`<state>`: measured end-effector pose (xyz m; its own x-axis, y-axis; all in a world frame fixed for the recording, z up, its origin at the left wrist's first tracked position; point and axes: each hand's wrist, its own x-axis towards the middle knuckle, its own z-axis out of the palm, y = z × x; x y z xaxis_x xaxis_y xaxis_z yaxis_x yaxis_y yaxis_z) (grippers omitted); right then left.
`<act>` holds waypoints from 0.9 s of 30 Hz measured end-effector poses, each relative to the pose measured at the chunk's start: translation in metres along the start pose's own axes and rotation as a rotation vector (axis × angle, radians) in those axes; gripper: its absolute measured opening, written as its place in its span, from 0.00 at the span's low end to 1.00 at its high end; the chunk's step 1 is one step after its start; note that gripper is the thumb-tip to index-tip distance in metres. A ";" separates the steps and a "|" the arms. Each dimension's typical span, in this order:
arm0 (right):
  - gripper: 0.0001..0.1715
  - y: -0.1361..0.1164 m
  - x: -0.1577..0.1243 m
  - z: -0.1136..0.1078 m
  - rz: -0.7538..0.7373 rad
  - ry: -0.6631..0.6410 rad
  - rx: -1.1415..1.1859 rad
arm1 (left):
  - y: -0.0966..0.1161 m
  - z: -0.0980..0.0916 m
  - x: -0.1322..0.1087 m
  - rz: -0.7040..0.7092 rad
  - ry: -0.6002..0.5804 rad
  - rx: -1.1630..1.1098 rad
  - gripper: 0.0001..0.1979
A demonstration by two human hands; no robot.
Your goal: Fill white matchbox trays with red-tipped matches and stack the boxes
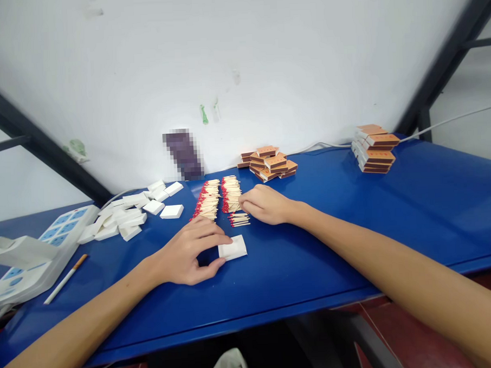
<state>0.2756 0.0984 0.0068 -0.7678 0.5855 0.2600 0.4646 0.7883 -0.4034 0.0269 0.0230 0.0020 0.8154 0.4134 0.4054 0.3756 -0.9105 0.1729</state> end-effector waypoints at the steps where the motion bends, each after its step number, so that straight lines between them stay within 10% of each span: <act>1: 0.14 0.000 0.000 0.000 -0.004 -0.011 0.003 | 0.000 0.000 0.000 -0.002 -0.001 -0.001 0.13; 27: 0.21 -0.008 0.003 0.005 0.116 -0.127 -0.088 | -0.001 0.002 -0.001 0.013 0.014 0.006 0.12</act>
<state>0.2676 0.0925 0.0067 -0.7541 0.6489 0.1013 0.5854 0.7340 -0.3442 0.0269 0.0239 -0.0002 0.8142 0.4010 0.4199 0.3676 -0.9158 0.1617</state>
